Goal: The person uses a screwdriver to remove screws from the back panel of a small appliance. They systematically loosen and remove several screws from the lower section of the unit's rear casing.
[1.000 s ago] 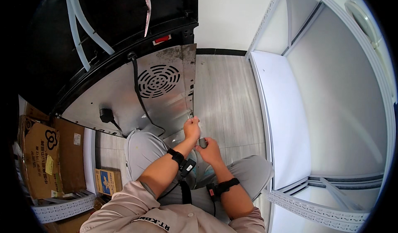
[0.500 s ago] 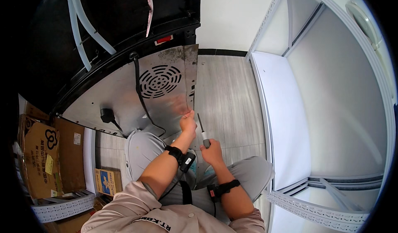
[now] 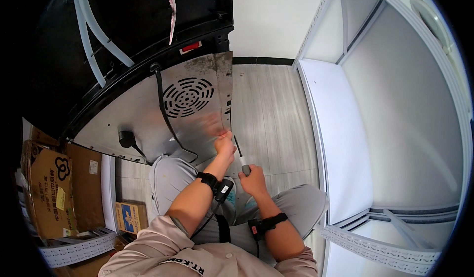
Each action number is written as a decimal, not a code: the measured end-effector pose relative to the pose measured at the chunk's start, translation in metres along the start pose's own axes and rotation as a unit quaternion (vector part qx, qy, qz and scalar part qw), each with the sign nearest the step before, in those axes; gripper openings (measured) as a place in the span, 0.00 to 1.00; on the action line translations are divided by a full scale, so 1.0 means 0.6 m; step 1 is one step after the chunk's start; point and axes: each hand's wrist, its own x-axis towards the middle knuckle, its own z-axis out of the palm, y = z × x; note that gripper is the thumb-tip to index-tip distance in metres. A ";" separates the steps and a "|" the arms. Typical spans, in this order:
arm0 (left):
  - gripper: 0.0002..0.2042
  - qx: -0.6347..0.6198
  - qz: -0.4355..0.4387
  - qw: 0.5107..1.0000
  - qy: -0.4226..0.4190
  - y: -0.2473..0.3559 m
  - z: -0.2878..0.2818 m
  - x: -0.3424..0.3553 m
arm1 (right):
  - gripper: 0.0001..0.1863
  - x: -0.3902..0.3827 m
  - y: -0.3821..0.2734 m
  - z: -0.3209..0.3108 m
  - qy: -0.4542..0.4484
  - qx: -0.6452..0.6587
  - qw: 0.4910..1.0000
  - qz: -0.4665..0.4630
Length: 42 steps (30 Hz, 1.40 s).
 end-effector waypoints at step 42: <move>0.08 -0.015 -0.112 0.992 -0.049 0.019 0.001 -0.025 | 0.24 -0.005 -0.008 -0.007 0.006 -0.023 1.000 0.015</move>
